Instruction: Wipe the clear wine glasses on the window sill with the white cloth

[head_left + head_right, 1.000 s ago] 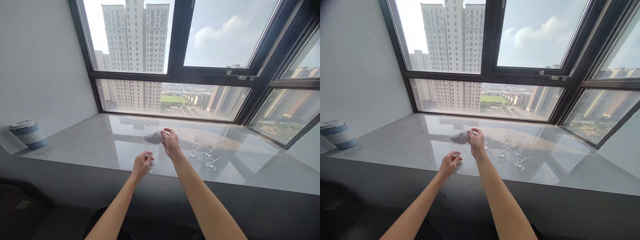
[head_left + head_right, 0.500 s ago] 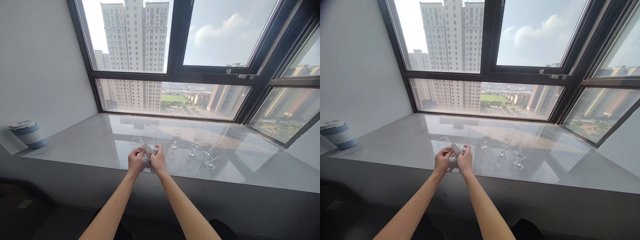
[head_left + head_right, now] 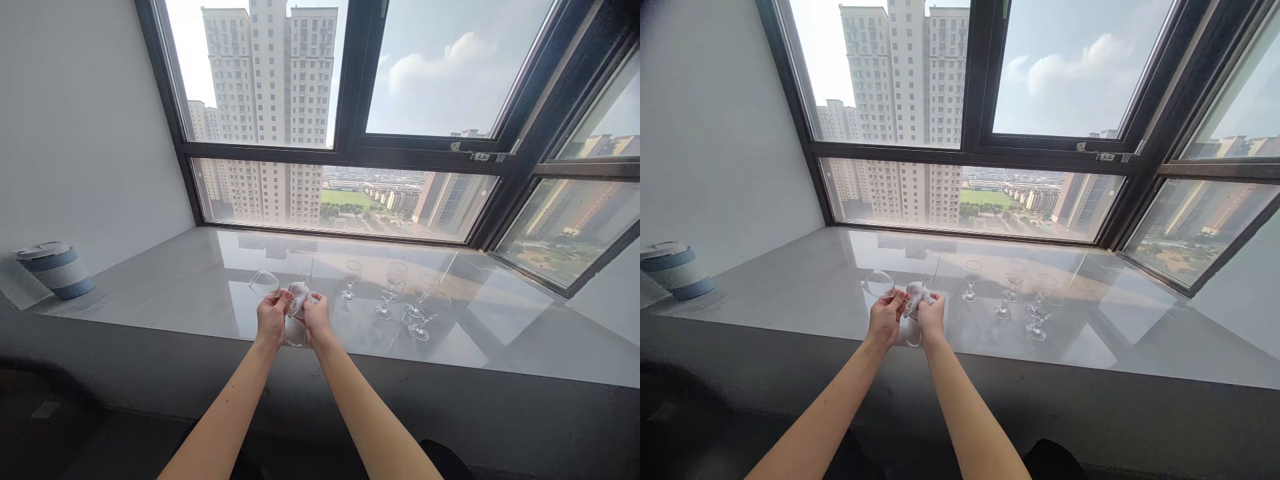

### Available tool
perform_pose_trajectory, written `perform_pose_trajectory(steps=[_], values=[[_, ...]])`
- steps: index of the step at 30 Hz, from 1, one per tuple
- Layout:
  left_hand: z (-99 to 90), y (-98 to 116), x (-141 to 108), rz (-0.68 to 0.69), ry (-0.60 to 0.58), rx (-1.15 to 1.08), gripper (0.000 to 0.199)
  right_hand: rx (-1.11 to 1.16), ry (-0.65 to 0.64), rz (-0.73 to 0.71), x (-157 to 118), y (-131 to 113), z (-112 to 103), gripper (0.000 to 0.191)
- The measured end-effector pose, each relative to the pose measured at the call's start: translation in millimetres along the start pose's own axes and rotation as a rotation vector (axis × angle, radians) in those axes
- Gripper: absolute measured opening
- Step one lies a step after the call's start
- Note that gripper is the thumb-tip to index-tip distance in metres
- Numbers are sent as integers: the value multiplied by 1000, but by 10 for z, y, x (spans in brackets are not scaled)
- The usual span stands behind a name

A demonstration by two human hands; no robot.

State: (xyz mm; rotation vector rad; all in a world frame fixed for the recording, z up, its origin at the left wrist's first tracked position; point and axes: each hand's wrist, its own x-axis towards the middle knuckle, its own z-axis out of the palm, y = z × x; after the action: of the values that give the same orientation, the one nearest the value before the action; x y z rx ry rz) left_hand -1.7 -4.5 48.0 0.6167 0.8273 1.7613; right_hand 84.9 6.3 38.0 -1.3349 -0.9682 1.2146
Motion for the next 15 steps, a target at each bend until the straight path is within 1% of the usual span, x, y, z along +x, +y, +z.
perform_pose_trajectory(steps=[3, 4, 6, 7, 8, 9, 10, 11, 12, 13, 15], values=[[-18, 52, -41, 11, -42, 67, 25, -204, 78, -104, 114, -108, -115, 47], [-23, 70, -40, 35, -53, 104, 26, -293, 75, -144, 145, -138, -148, 48], [-30, 105, -16, 110, -38, 209, 28, -452, -23, -206, 181, -194, -203, 46], [-33, 120, 2, 152, -14, 271, 30, -503, -79, -229, 179, -225, -229, 43], [-34, 132, 19, 190, 14, 336, 31, -529, -103, -253, 162, -262, -258, 40], [-33, 140, 31, 223, 40, 399, 33, -529, -80, -285, 129, -305, -291, 39], [-26, 142, 35, 246, 54, 461, 34, -506, -22, -334, 82, -356, -329, 39], [-13, 137, 28, 261, 55, 520, 34, -470, 34, -402, 23, -414, -372, 42], [10, 124, 11, 266, 37, 582, 33, -432, 55, -486, -44, -479, -418, 46], [42, 101, -17, 269, 5, 640, 30, -401, 22, -573, -112, -548, -467, 52], [137, 28, -91, 282, -96, 735, 22, -386, -128, -710, -230, -691, -573, 70]])
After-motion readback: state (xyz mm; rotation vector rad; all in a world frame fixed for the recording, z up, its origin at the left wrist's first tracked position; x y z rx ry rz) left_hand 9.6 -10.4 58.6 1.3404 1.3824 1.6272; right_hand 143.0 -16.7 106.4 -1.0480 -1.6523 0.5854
